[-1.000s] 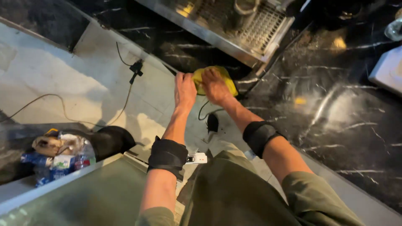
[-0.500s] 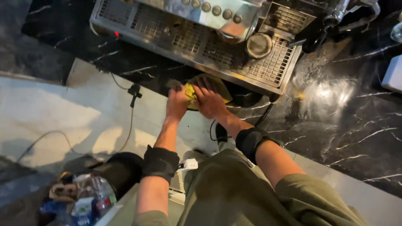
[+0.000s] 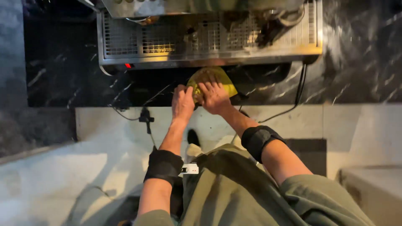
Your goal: The person wipes a black marble countertop with a yellow cloth using both hands. They move the cloth back and forth across the surface, covering different sections of the counter in a coffee shop setting.
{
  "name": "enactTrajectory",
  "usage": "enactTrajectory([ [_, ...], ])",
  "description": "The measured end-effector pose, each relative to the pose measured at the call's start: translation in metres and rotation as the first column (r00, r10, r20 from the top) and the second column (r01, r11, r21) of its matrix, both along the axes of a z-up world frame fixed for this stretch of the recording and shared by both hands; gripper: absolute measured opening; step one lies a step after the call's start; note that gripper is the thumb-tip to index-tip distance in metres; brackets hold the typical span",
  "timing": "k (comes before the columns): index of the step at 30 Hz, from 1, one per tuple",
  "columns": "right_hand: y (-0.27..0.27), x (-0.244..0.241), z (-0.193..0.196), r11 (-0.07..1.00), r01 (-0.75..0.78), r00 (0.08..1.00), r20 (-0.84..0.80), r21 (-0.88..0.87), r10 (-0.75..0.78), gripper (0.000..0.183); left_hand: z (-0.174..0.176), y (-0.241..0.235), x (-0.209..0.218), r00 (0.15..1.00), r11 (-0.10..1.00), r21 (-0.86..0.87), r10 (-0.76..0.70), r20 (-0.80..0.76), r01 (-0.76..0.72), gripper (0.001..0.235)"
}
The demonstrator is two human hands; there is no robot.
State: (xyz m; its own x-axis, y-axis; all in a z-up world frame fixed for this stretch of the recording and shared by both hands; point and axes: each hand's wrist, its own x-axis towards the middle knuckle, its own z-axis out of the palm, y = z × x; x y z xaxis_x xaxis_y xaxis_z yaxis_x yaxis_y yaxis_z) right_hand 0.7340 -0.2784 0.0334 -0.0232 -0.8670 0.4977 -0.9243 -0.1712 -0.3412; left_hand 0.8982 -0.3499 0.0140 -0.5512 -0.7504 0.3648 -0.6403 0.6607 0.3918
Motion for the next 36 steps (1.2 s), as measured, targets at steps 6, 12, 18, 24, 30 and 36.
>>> enactTrajectory([
  [6, 0.02, 0.017, 0.011, 0.987, 0.152, 0.988, 0.022, 0.052, -0.154, 0.055, 0.012, -0.009, 0.007, 0.975, 0.974, 0.106, -0.21, 0.067, 0.203, 0.014],
  [12, 0.064, -0.003, -0.042, 0.871, 0.49, 0.82, 0.334, 0.011, -0.465, 0.02, -0.002, 0.011, -0.015, 0.918, 0.928, 0.155, -0.361, 0.161, 0.338, 0.014],
  [18, 0.09, -0.033, -0.028, 0.643, 0.766, 0.519, 0.575, 0.015, -0.633, 0.013, 0.006, 0.054, -0.06, 0.9, 0.894, 0.212, -0.423, 0.105, 0.395, 0.023],
  [24, 0.102, -0.051, -0.021, 0.594, 0.788, 0.384, 0.627, 0.16, -0.678, 0.017, 0.027, 0.07, -0.07, 0.898, 0.916, 0.154, -0.395, 0.191, 0.37, 0.027],
  [30, 0.105, -0.065, -0.03, 0.679, 0.733, 0.555, 0.546, 0.036, -0.628, 0.015, 0.026, 0.066, -0.066, 0.907, 0.898, 0.162, -0.419, 0.039, 0.408, 0.032],
  [36, 0.102, -0.085, -0.018, 0.725, 0.672, 0.512, 0.613, 0.149, -0.601, 0.019, 0.035, 0.07, -0.086, 0.936, 0.933, 0.205, -0.326, 0.133, 0.295, 0.012],
])
